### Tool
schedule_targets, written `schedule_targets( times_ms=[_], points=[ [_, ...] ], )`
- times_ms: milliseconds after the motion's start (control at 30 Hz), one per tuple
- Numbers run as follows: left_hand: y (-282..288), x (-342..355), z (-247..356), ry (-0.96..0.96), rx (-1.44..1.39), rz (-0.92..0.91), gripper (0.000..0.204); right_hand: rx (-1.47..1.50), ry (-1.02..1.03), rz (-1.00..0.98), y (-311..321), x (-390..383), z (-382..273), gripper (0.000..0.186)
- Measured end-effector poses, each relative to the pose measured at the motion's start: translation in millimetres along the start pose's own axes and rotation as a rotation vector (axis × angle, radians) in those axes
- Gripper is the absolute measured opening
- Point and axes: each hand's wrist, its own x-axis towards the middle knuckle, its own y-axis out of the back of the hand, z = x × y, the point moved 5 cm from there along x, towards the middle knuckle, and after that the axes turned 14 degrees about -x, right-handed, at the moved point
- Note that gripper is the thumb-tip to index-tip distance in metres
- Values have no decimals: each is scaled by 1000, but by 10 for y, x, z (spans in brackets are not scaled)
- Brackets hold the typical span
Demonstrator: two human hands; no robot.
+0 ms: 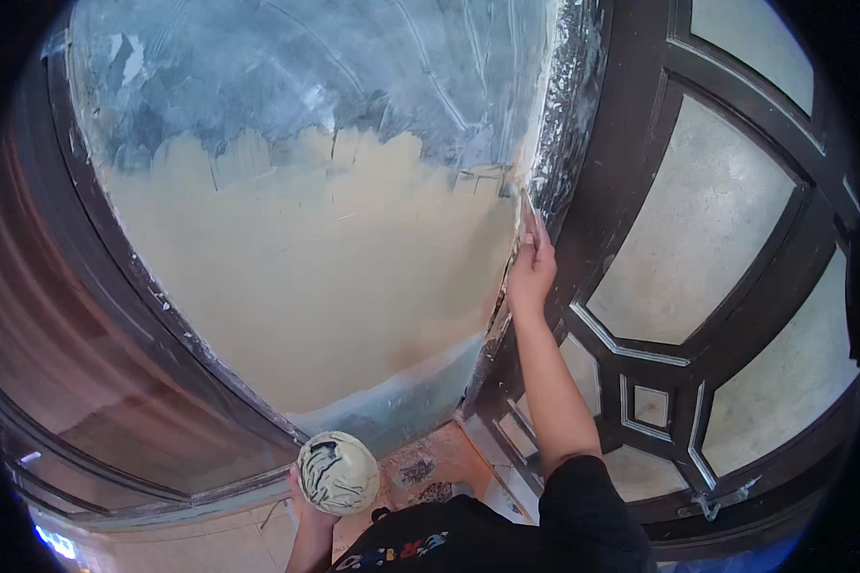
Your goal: The person applies wall putty from a container onto a damaged wall surface using a putty knife.
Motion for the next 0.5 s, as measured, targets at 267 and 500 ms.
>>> schedule_targets(
  times_ms=[267,500],
  points=[
    [-104,35,-173,-41,70,-31,77,-112,329,98,-283,-217,-189,49],
    [-194,97,-363,-50,-21,71,72,-92,333,84,-207,-107,-100,48]
  ],
)
